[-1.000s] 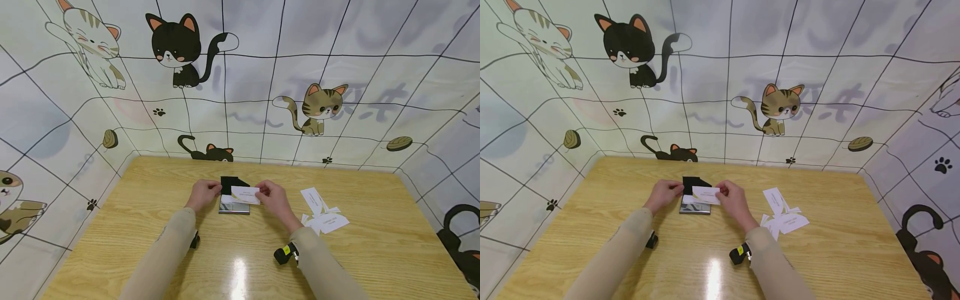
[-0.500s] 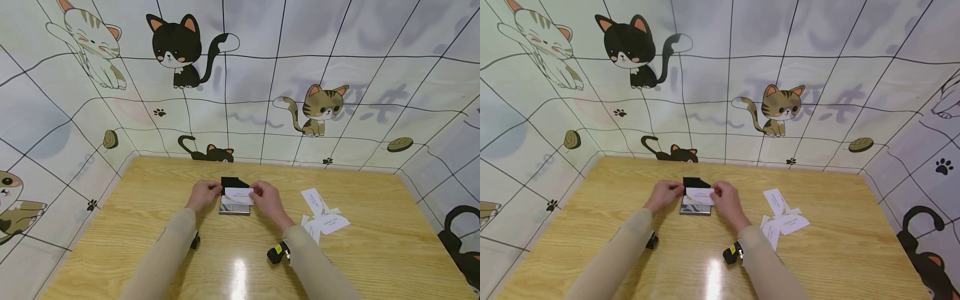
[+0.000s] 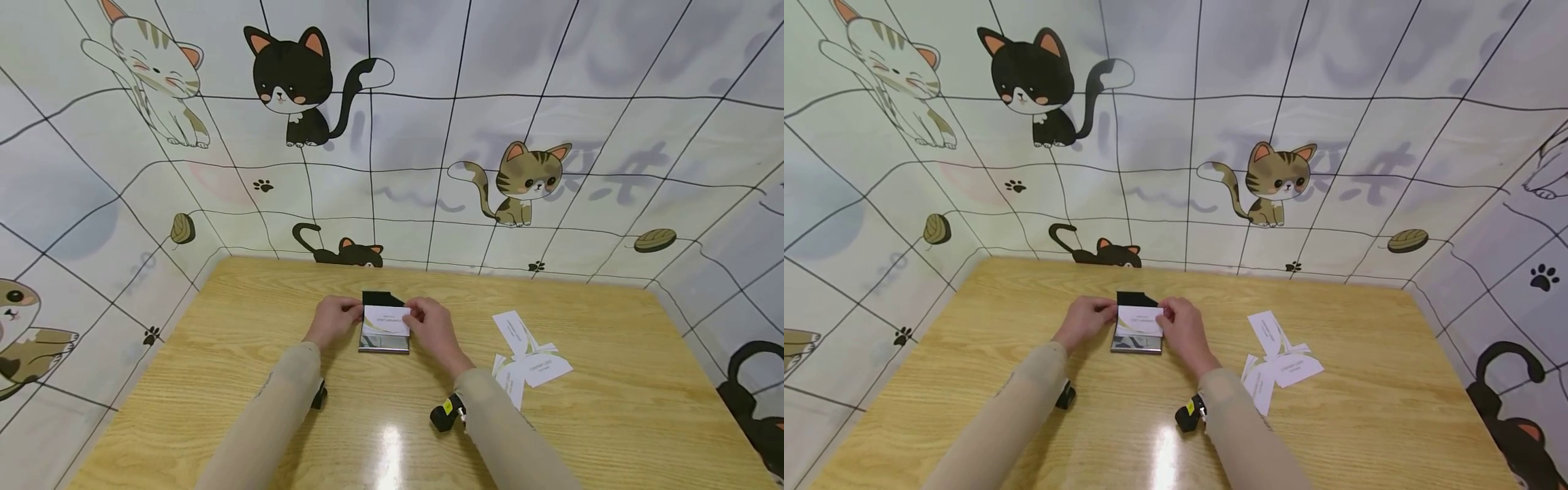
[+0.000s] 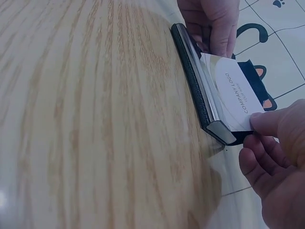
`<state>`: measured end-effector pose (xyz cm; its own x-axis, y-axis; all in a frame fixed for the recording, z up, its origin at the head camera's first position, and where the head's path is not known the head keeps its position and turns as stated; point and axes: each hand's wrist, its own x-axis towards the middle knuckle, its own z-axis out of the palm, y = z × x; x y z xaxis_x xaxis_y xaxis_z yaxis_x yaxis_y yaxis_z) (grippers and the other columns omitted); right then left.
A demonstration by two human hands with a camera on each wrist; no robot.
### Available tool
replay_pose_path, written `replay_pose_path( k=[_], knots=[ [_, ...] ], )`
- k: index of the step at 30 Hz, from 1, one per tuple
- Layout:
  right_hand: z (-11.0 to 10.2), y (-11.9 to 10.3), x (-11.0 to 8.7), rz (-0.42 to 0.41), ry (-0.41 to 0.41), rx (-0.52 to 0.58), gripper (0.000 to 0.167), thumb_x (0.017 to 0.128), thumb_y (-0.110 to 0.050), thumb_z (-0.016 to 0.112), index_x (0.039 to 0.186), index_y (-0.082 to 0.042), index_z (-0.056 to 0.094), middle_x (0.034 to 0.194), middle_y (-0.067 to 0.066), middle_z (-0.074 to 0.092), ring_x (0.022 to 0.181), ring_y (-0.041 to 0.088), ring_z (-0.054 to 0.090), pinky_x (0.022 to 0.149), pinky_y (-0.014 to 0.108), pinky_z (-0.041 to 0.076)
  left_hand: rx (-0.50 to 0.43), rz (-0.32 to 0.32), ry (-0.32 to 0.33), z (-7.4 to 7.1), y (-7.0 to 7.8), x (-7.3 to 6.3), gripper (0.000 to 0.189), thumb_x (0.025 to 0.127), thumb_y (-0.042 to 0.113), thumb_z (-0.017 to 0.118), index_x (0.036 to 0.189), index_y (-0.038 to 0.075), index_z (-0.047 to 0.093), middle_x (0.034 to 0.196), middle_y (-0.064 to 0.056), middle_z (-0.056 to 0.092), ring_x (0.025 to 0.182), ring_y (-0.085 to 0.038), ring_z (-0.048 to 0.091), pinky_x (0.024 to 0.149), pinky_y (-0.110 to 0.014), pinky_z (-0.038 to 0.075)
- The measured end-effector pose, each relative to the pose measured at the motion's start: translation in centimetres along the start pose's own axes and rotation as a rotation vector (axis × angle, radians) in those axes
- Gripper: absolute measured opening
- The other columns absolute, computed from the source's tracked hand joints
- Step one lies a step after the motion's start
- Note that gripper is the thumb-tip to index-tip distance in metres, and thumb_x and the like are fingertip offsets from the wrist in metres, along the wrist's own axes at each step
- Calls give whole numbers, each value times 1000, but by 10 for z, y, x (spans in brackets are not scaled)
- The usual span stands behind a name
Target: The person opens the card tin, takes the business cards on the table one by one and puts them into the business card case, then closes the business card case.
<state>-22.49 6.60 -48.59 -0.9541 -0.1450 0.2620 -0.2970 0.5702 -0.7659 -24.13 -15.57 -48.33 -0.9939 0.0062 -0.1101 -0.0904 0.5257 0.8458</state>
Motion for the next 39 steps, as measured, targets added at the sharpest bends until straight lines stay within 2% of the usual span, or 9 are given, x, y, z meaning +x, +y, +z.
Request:
replay_pose_path(
  k=[4,13,21,30,39],
  knots=[
    [1,-1,1,-3,2,-6,12,90,2,76,102,1,74,82,7,63,74,16,54,65,25,45,19,4,6,0,1,-1,18,101,9,68,111,0,79,97,-12,79,81,-14,74,76,-27,59],
    [2,-3,2,45,-18,-9,27,91,4,74,116,-4,71,86,7,66,75,17,58,68,28,49,65,25,16,-1,3,-3,18,101,11,68,110,1,80,92,-9,79,81,-14,73,78,-30,58],
    [3,0,0,-54,-25,-76,17,91,6,72,106,-4,73,83,6,60,74,17,53,65,26,44,46,23,14,-1,3,-2,18,100,10,69,110,-1,79,95,-12,79,82,-16,75,77,-30,59],
    [1,-2,-2,1,-103,-100,16,92,4,72,105,-5,74,83,4,58,76,18,51,66,27,43,12,12,5,0,1,-2,19,100,9,68,112,-3,78,99,-14,78,85,-18,76,77,-29,60],
    [-2,1,-4,-21,-153,-102,15,90,6,73,102,-4,74,79,2,54,73,16,48,65,27,42,11,1,6,0,1,-1,19,100,9,69,112,-2,78,102,-15,78,88,-20,77,82,-32,61]
  ],
)
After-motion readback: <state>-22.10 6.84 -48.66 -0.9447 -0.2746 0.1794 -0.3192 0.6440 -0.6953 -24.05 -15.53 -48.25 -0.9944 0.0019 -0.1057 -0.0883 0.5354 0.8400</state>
